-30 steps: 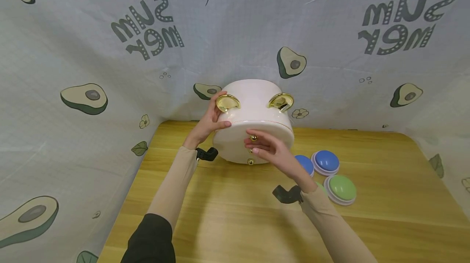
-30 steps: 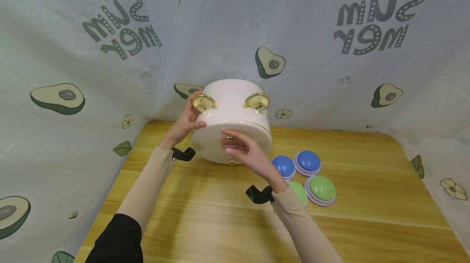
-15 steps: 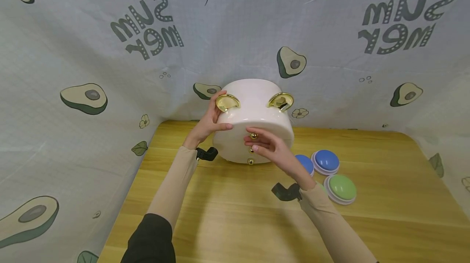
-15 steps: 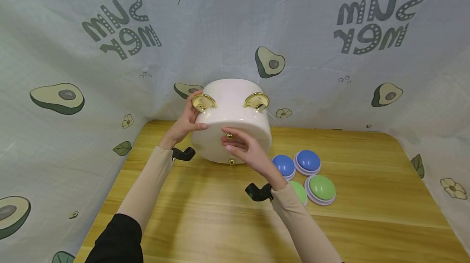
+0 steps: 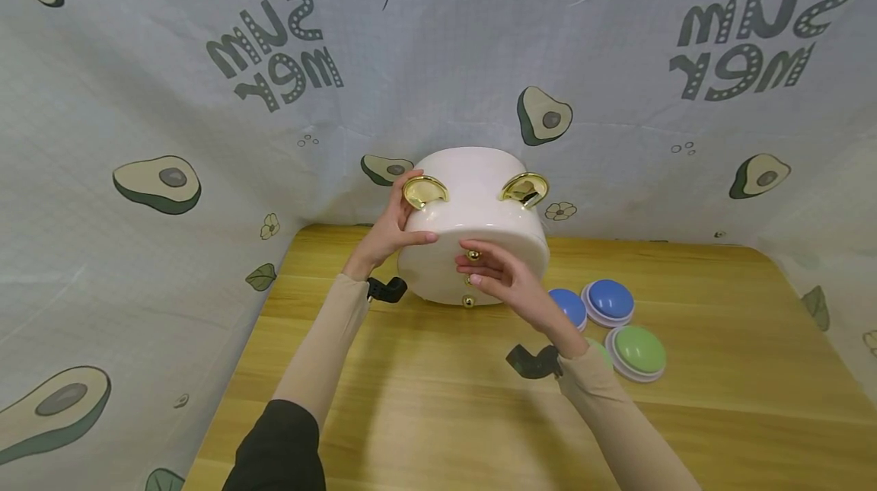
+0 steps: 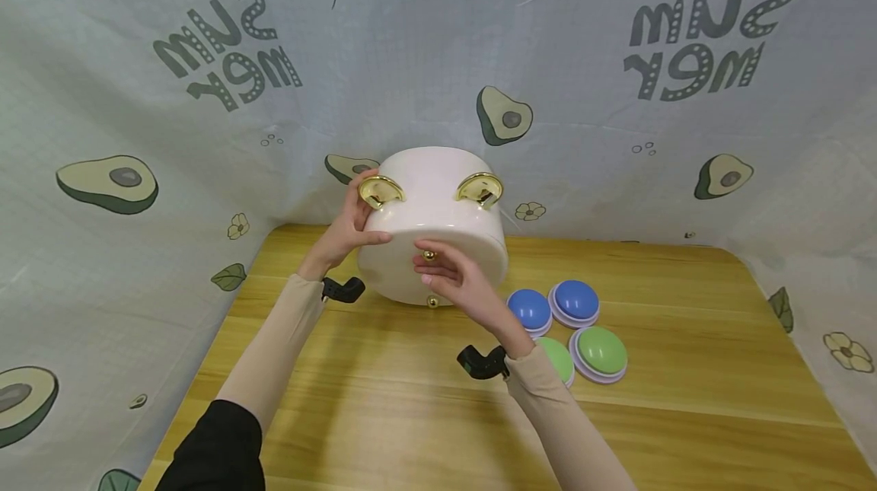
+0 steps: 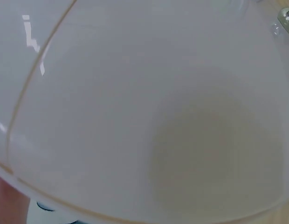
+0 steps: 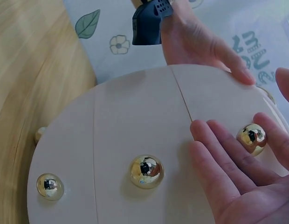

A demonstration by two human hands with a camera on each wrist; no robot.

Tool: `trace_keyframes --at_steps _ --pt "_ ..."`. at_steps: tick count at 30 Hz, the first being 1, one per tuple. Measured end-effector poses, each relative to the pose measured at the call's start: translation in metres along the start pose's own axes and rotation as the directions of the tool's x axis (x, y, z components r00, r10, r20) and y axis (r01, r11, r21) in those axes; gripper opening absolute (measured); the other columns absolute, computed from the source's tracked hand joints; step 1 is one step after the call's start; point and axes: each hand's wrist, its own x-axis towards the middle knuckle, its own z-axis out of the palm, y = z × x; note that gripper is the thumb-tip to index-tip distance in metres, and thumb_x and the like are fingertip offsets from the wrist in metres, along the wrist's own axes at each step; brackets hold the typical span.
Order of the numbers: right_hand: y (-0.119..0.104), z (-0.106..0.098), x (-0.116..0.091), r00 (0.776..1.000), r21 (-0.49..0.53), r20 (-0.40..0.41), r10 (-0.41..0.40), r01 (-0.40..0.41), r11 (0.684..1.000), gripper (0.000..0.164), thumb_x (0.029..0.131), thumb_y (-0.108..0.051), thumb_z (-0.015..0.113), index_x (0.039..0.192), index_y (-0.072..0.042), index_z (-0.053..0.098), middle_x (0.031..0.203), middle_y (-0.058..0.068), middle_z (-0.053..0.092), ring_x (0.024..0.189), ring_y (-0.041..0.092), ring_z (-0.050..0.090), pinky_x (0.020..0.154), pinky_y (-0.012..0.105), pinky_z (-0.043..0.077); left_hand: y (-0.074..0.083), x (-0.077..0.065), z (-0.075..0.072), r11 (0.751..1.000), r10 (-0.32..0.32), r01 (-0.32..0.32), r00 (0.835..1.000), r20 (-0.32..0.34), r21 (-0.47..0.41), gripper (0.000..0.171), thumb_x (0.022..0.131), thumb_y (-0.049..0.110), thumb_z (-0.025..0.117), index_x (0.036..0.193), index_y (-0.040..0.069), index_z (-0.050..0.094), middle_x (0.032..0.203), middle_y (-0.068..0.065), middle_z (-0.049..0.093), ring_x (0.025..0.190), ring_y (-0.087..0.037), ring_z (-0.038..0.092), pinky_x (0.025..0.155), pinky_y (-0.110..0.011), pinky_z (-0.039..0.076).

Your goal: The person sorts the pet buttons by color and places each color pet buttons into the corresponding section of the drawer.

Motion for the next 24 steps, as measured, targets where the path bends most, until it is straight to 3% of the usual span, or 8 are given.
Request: trace_keyframes --at_steps 11,20,24 --pt "0.003 -0.001 -0.004 1.0 0.008 0.013 -0.004 0.003 1.0 0.052 0.096 -0.005 0.054 0.145 -0.002 0.036 0.137 0.025 0.046 0.124 0.038 0.048 0.098 0.034 0.044 0.003 0.001 -0.001 0.999 -0.027 0.028 1.0 -0.008 0.022 0.099 0.073 -0.021 0.068 0.147 0.018 0.014 0.148 -0.013 0.024 0.137 -0.018 0.026 0.111 -0.038 0.025" --pt "0.002 -0.003 -0.009 0.998 0.006 0.014 -0.057 0.057 0.998 0.05 0.097 -0.003 0.053 0.144 -0.001 0.036 0.13 0.03 0.049 0.119 0.037 0.051 0.099 0.05 0.04 0.004 0.001 -0.002 0.999 -0.021 0.021 1.0 0.006 0.041 0.096 0.074 -0.019 0.069 0.146 0.015 0.015 0.148 -0.01 0.022 0.136 -0.018 0.027 0.109 -0.037 0.028" --pt "0.003 -0.005 -0.012 0.997 0.017 0.018 -0.075 0.074 0.997 0.05 0.097 -0.002 0.052 0.145 0.0 0.035 0.129 0.033 0.048 0.118 0.039 0.051 0.098 0.046 0.042 0.005 0.001 -0.002 0.999 -0.025 0.024 1.0 0.008 0.048 0.097 0.074 -0.019 0.069 0.146 0.016 0.015 0.148 -0.01 0.021 0.137 -0.018 0.026 0.109 -0.038 0.029"
